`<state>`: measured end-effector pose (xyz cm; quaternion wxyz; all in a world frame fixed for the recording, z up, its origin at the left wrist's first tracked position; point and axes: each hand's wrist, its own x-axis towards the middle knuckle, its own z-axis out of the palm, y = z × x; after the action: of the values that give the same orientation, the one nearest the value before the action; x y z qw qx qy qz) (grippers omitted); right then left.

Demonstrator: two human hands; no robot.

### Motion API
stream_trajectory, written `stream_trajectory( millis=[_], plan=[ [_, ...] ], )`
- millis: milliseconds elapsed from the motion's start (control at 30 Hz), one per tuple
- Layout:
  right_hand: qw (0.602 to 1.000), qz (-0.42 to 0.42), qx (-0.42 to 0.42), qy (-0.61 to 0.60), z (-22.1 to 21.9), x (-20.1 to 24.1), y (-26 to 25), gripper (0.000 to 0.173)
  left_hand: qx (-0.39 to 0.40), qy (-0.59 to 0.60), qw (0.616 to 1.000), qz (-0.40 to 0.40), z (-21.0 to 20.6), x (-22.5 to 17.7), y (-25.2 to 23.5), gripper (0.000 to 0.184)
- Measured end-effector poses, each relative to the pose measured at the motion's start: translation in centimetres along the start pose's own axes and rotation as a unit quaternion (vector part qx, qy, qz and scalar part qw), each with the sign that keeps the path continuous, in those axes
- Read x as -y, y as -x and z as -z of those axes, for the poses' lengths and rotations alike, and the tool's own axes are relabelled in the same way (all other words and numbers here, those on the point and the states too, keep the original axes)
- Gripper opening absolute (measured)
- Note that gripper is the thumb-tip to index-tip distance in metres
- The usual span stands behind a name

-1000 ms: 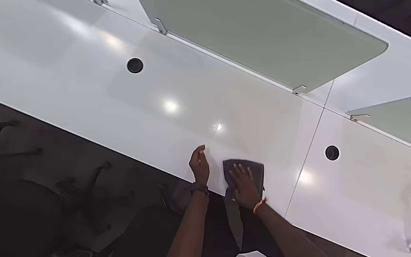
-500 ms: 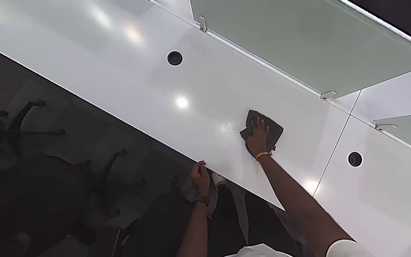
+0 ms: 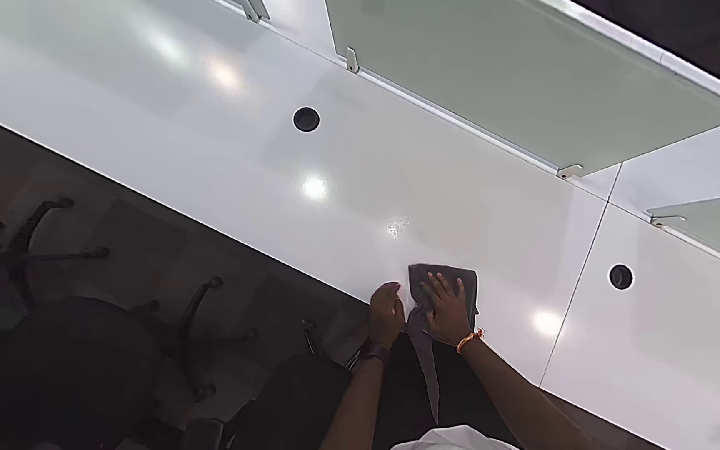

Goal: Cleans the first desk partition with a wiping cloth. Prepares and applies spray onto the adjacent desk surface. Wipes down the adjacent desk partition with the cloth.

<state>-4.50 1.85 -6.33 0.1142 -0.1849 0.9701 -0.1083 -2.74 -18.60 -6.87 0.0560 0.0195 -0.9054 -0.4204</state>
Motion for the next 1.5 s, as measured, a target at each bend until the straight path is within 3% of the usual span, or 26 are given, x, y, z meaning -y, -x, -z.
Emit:
stream_trajectory(
  millis=[100,233,433,700,933,1233,1500],
  plan=[
    [0.994,-0.109,-0.002,0.023,-0.2,-0.2,-4.0,0.074,0.04,-0.004,0.993,-0.108,-2.7,-1.1,-0.2,0.04],
    [0.984,-0.178,0.009,0.031,0.9,-1.1,-8.5,0.08,0.104,-0.019,0.986,-0.126,-4.9,-1.8,-1.9,0.05],
    [0.975,-0.216,-0.029,0.051,2.4,-4.2,-14.0,0.076,0.122,-0.031,0.984,-0.128,-7.1,-2.7,-5.9,0.057],
    [0.981,-0.179,-0.066,0.018,4.9,-10.6,-20.7,0.08,0.166,-0.101,0.974,-0.115,-11.1,-4.4,-10.3,0.057],
    [0.977,-0.192,-0.093,0.009,6.5,-15.3,-26.7,0.069,0.204,-0.202,0.952,-0.102,-11.7,-5.1,-10.6,0.057],
    [0.958,-0.2,-0.195,-0.068,8.7,-19.7,-33.1,0.033,0.189,-0.224,0.95,-0.11,-11.9,-5.0,-10.5,0.058],
    [0.95,-0.242,-0.194,-0.04,10.9,-22.1,-38.3,0.027,0.17,-0.238,0.949,-0.118,-12.1,-4.8,-10.3,0.058]
  ],
)
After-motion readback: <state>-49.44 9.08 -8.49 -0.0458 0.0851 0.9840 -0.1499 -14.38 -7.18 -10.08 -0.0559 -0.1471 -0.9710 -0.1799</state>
